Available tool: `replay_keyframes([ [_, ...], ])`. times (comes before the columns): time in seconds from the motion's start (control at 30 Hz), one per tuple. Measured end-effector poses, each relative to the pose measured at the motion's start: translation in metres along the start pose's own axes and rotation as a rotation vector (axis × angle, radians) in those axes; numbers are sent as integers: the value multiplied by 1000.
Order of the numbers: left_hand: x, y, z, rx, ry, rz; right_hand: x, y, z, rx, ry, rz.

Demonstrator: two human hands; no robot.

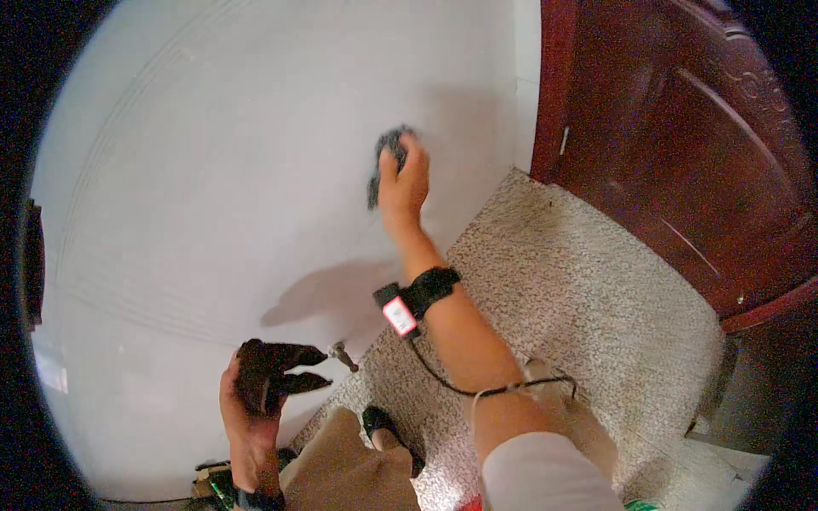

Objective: Scrubbing and wiping a tiled wall near the floor using a scrub pad and a cloth.

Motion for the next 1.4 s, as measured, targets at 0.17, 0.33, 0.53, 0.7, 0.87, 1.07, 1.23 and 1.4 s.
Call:
replay_keyframes([
  [0.17, 0, 1, 5, -69, 41, -99, 25, 133, 31, 12, 32, 224],
  [0.33, -12, -3, 36, -105, 30, -152, 52, 114, 23, 52, 107, 238],
  [0.53, -23, -1, 38, -60, -40, -141, 20, -23, 13, 88, -101, 209],
  [0.7, -22, 4, 37, -4, -52, -155, 84, -15, 12, 101, 159, 369],
  [0.87, -24, 9, 48, -13, -43, -228, 154, 42, 0, -256, 499, 810],
  [1.07, -2, 42, 50, 48, -15, -218, 36, -64, 25, -42, 134, 231],
  [1.23, -16, 22, 46, 44, 8, -226, 20, -59, 15, 51, 56, -149],
  [1.4, -16, 14, 41, -12, -33, -189, 99, 70, -4, -279, 65, 160],
])
Point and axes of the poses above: each hand's wrist, its own y-axis away from the middle knuckle, its own z-axis out of the palm, x = y × z, the point moved 4 cm from there along -y, towards the middle knuckle, and after that the axes turned 1 degree about y, right-handed, at the moved point
